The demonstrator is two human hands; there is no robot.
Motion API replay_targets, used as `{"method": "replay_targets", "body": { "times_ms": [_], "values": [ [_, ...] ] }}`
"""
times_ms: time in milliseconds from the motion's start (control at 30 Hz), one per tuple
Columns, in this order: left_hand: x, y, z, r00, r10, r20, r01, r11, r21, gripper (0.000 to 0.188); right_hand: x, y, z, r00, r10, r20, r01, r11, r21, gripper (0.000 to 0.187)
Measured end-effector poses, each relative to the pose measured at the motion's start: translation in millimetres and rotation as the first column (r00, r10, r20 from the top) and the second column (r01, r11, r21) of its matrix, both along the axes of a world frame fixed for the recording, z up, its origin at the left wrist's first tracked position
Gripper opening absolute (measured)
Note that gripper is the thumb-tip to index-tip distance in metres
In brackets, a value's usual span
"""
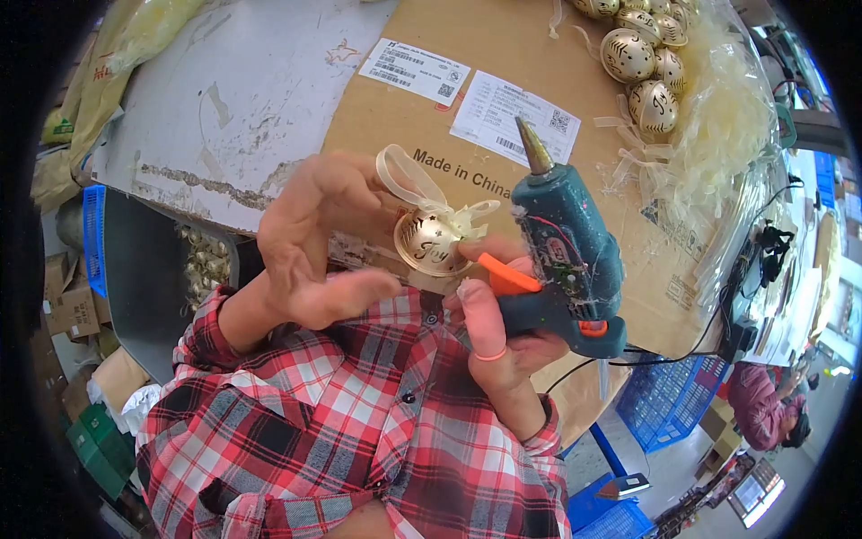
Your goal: Apply hot glue to gold-colored ornaments to attach hanging ribbons or hooks.
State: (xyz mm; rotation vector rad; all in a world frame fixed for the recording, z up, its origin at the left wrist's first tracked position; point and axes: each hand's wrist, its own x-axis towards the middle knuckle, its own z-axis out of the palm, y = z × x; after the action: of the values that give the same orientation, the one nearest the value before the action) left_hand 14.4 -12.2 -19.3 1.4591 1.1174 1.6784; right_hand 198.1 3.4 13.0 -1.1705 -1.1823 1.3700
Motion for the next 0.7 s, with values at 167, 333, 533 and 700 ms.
{"method": "replay_targets", "body": {
  "times_ms": [167, 333, 533, 700],
  "values": [
    [5, -2, 20, 0.984, -0.172, 0.037, 0.176, 0.955, -0.240, 0.075, 0, 0, 0, 1.000, 0.028, 0.000, -0.028, 1.000, 0.003, 0.030],
    [4, 3, 18, 0.968, -0.153, -0.199, 0.118, 0.977, -0.176, 0.091, 7, 6, 12, 1.000, 0.009, -0.004, -0.009, 1.000, 0.012, 0.029],
    [1, 4, 15, 0.977, -0.141, -0.163, 0.118, 0.983, -0.139, 0.090, 41, 12, 12, 0.986, 0.154, -0.060, -0.145, 0.982, 0.125, 0.048],
    [4, 4, 15, 0.975, -0.125, -0.182, 0.101, 0.985, -0.137, 0.090, 59, 3, 15, 0.987, 0.156, 0.030, -0.156, 0.988, 0.008, 0.054]
  ]
}}
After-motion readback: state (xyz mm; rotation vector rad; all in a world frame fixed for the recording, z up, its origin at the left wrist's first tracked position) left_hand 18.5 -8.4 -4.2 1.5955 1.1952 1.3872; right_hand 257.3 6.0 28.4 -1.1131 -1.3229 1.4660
